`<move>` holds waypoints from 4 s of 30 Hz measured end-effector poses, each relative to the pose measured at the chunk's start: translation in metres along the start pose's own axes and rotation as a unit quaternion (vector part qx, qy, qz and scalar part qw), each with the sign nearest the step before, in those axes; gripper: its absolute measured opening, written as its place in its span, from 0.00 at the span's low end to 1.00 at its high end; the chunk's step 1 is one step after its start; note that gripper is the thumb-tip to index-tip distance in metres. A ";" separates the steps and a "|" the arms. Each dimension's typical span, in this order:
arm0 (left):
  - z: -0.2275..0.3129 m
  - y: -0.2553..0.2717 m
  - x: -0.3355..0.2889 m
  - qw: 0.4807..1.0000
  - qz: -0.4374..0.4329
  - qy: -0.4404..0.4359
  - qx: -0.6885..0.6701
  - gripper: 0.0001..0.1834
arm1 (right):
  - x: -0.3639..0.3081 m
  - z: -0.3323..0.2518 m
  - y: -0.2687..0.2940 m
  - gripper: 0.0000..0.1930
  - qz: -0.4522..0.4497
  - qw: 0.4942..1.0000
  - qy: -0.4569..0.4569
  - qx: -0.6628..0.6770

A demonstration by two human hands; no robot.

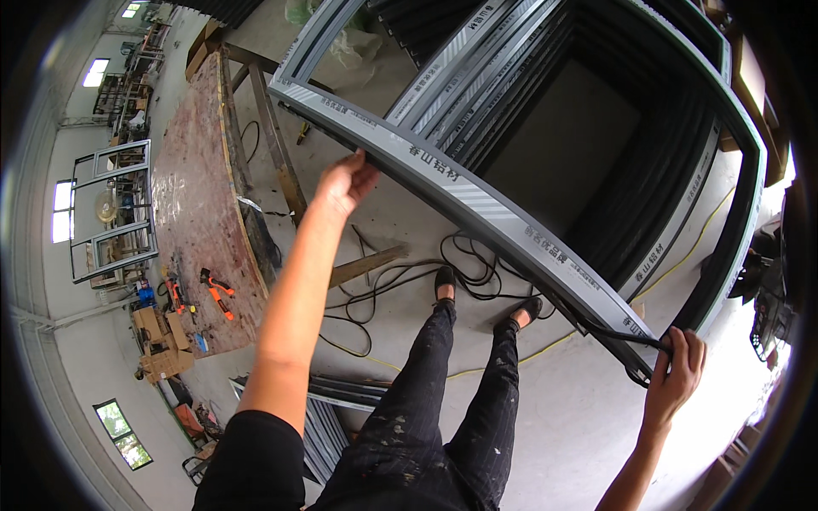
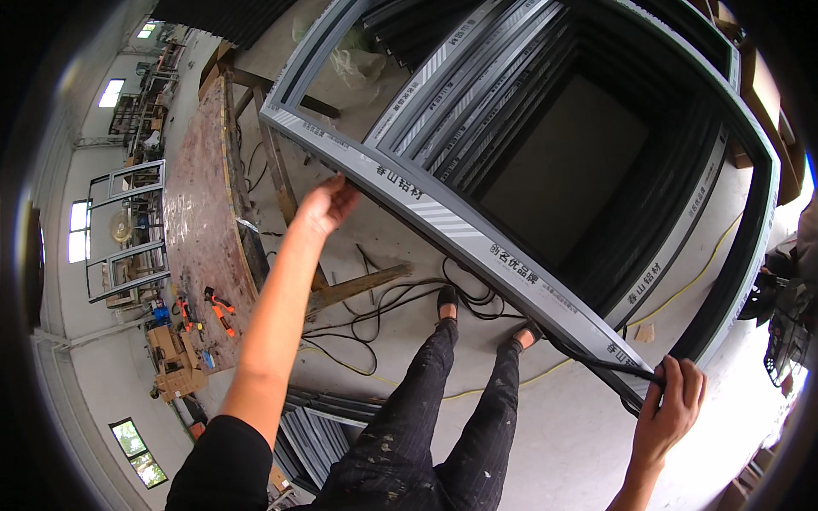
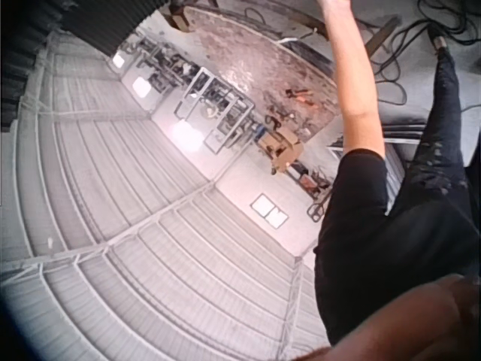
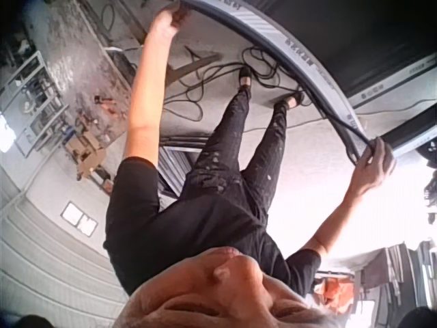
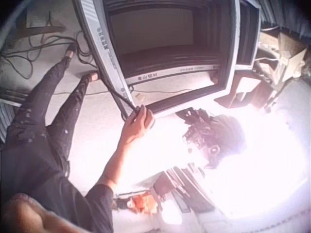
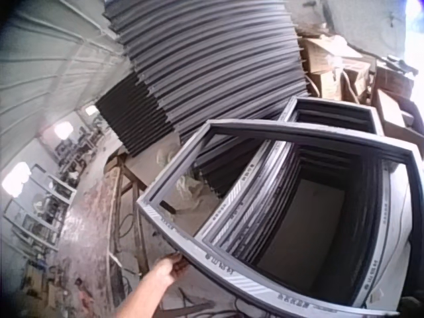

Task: The person threads a black rubber gasket seal into the track of an aluminum window frame by hand and using a pair of pliers to seat and trim the material.

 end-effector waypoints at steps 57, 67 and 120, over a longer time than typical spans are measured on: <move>-0.066 -0.072 -0.059 0.988 -0.080 -0.042 0.128 0.19 | -0.286 -0.185 -0.068 0.10 -0.302 0.715 -0.293 0.559; -0.072 -0.069 -0.071 0.977 -0.129 -0.024 0.168 0.21 | -0.293 -0.169 -0.096 0.09 -0.257 0.760 -0.229 0.551; -0.143 -0.071 -0.160 0.981 -0.191 0.022 -0.016 0.19 | -0.312 -0.172 -0.124 0.10 -0.136 0.681 -0.299 0.654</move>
Point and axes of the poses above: each hand's wrist, its own x-axis towards the middle knuckle, its own y-axis out of the back of the hand, z = x × y, the point moved 2 cm from there along x, towards the middle knuckle, and after that the axes turned 14 degrees about -z, right-handed, at the moved point
